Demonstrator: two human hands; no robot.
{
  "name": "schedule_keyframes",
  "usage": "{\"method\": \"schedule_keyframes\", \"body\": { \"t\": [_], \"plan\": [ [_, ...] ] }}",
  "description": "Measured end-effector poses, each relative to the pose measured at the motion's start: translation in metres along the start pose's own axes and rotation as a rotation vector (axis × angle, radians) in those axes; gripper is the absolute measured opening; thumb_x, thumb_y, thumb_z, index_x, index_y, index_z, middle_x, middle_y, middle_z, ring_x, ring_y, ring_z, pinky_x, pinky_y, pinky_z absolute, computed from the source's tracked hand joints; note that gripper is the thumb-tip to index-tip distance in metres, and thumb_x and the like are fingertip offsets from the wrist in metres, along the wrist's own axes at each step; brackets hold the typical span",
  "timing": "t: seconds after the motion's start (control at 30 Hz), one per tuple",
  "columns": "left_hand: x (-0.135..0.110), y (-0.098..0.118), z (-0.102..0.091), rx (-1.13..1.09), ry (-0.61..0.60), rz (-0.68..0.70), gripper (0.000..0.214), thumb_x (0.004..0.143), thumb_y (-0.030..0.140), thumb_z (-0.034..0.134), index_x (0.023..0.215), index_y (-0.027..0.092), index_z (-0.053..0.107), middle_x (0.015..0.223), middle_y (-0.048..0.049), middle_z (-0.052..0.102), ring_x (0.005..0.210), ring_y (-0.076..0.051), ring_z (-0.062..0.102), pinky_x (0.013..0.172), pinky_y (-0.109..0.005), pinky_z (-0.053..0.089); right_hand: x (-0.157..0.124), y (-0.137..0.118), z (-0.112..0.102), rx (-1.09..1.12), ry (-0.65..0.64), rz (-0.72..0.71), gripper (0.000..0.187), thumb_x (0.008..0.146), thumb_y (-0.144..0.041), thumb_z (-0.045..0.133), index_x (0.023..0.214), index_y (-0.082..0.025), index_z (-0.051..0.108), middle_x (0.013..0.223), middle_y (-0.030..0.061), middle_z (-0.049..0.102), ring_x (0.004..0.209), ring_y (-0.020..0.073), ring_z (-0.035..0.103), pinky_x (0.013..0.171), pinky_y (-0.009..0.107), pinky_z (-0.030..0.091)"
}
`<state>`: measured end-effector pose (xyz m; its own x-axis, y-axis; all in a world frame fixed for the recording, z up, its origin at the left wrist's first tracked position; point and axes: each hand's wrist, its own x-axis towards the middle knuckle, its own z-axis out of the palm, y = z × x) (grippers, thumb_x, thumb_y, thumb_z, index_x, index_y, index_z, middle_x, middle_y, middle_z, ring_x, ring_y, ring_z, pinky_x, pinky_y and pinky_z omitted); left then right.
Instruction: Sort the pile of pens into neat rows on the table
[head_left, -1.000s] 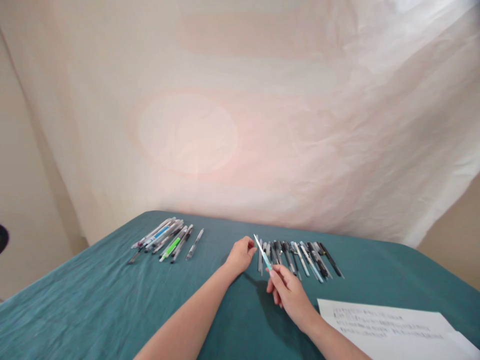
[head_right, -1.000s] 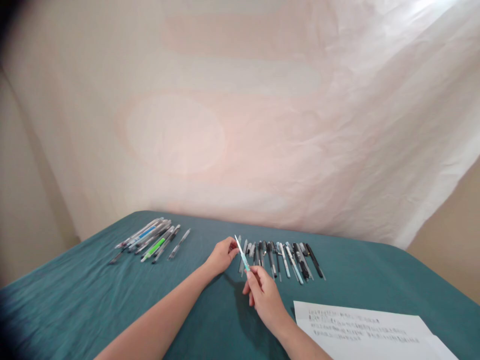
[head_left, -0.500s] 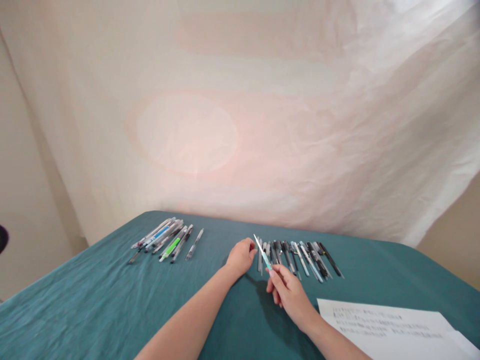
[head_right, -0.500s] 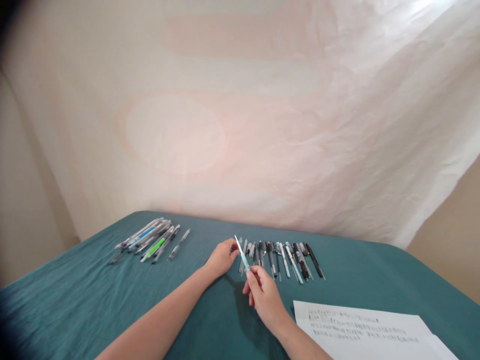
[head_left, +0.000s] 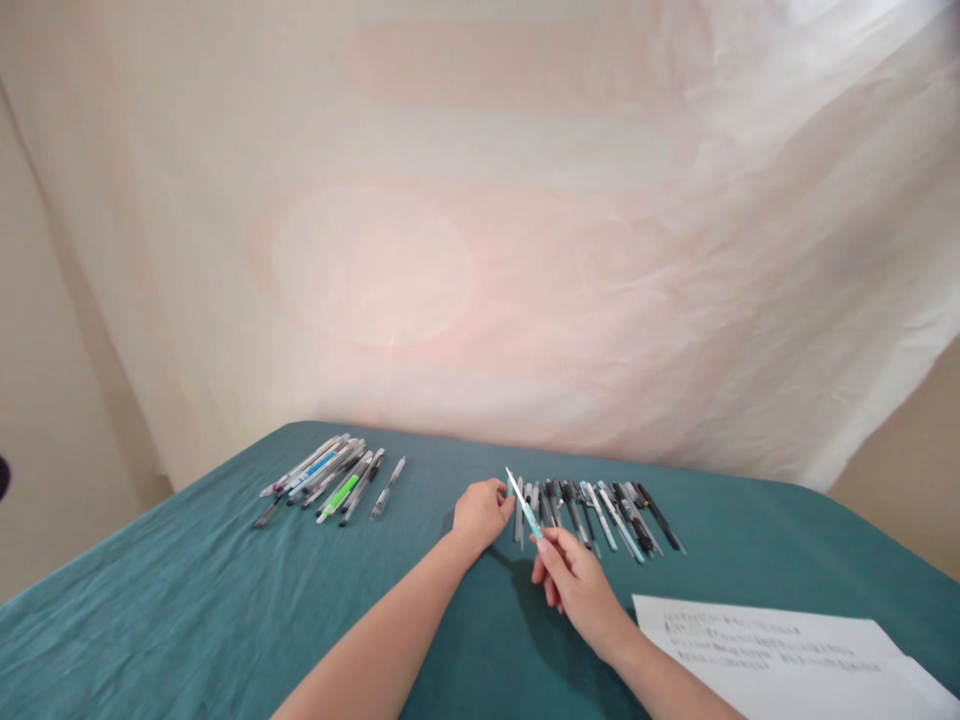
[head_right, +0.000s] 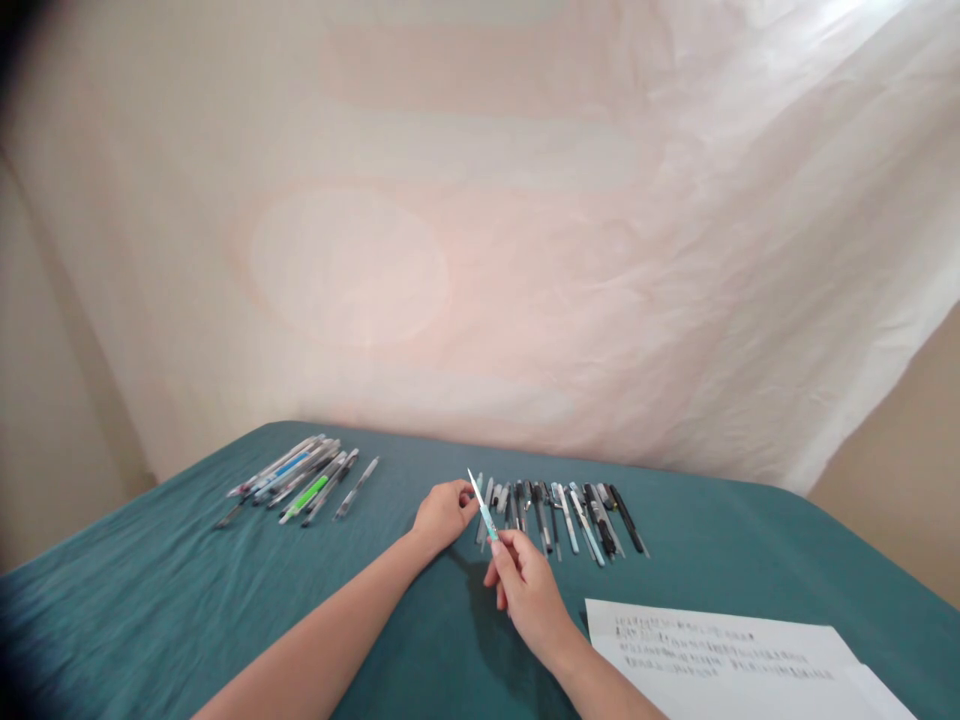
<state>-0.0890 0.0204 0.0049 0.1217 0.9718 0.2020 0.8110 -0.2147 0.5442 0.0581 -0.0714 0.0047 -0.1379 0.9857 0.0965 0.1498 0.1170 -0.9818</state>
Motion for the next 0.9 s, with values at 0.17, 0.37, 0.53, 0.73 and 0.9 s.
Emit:
{"method": "schedule_keyframes", "body": {
  "t": [0.17, 0.37, 0.53, 0.73, 0.9],
  "plan": [
    [-0.001, 0.0, 0.0, 0.007, 0.012, 0.021, 0.024, 0.077, 0.034, 0.045, 0.09, 0.023, 0.062, 0.081, -0.0035, 0.066, 0.074, -0.016, 0.059, 0.064, -0.023, 0.04, 0.0, 0.0, 0.0, -0.005, 0.013, 0.01, 0.04, 0.079, -0.055, 0.039, 0.092, -0.018, 0.05, 0.059, -0.0018, 0.055, 0.039, 0.0082, 0.045, 0.035, 0.019, 0.031],
    [0.003, -0.001, -0.005, -0.25, 0.019, -0.048, 0.023, 0.076, 0.034, 0.048, 0.083, 0.02, 0.064, 0.08, -0.0049, 0.065, 0.071, -0.015, 0.058, 0.065, -0.023, 0.04, 0.0, 0.003, 0.0, 0.006, -0.001, 0.005, 0.038, 0.08, -0.052, 0.039, 0.092, -0.018, 0.049, 0.061, -0.001, 0.055, 0.039, 0.0072, 0.044, 0.034, 0.018, 0.031],
    [0.01, 0.006, -0.02, -0.592, -0.104, -0.175, 0.029, 0.079, 0.03, 0.042, 0.094, 0.014, 0.06, 0.087, -0.0077, 0.065, 0.059, -0.01, 0.056, 0.051, -0.02, 0.039, 0.001, 0.004, -0.001, 0.029, 0.0, 0.011, 0.037, 0.081, -0.051, 0.037, 0.091, -0.018, 0.048, 0.061, -0.0013, 0.055, 0.039, 0.0071, 0.044, 0.034, 0.017, 0.03],
    [-0.001, 0.013, -0.039, -0.96, -0.537, -0.113, 0.037, 0.07, 0.041, 0.057, 0.094, 0.014, 0.062, 0.097, -0.0098, 0.062, 0.07, -0.01, 0.057, 0.055, -0.018, 0.038, 0.001, 0.004, -0.001, 0.034, -0.001, 0.01, 0.035, 0.082, -0.05, 0.036, 0.091, -0.018, 0.047, 0.06, -0.0019, 0.054, 0.039, 0.0071, 0.044, 0.034, 0.017, 0.03],
    [-0.001, 0.011, -0.039, -0.933, -0.482, -0.087, 0.04, 0.062, 0.045, 0.063, 0.085, 0.013, 0.064, 0.078, -0.0067, 0.063, 0.066, -0.011, 0.055, 0.056, -0.019, 0.035, 0.001, 0.006, -0.001, 0.023, -0.006, 0.018, 0.036, 0.082, -0.051, 0.037, 0.091, -0.017, 0.047, 0.06, -0.0017, 0.055, 0.038, 0.0069, 0.043, 0.033, 0.017, 0.03]
  ]
}}
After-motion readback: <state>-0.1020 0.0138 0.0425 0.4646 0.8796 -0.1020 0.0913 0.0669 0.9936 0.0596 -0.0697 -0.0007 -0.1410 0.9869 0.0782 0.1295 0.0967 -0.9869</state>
